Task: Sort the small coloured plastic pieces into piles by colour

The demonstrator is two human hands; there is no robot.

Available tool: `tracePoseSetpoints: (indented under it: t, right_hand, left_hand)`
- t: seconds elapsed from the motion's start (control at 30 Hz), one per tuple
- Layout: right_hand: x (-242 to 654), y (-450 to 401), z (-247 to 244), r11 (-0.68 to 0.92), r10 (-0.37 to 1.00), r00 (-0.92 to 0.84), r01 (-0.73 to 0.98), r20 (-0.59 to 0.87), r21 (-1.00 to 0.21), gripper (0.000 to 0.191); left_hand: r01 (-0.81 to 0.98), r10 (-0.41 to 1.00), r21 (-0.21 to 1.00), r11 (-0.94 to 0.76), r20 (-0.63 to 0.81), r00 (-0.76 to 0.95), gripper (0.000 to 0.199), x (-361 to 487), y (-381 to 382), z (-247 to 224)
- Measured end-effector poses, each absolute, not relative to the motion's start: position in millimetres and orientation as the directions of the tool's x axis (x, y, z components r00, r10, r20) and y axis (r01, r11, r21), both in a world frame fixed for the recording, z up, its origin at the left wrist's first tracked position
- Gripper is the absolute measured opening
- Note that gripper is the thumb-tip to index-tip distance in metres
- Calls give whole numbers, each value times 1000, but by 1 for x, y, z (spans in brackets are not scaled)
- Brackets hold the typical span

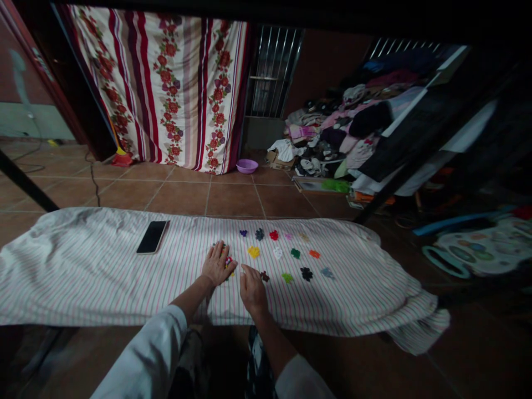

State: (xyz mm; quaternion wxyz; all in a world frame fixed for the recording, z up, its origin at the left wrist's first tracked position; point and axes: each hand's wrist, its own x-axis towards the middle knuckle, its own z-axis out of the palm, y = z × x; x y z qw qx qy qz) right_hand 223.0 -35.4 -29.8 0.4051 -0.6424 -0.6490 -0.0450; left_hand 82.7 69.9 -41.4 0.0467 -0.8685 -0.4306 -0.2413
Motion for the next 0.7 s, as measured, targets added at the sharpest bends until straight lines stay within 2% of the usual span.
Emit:
tracePoseSetpoints:
  t: [0.2,0.47,0.7]
  right_hand:
    - [223,-34,-32,167,794,154,875,588,-454,38]
    - [222,-35,-29,164,799,164,867,579,-471,38]
    - [221,-36,-28,155,810,169,861,561,-484,39]
  left_hand:
    - [807,753,70,-587,416,511,60,89,69,-35]
    - [767,646,10,-641,546,533,52,75,35,-39]
    - [770,676,6,-638,483,557,52,79,36,-36]
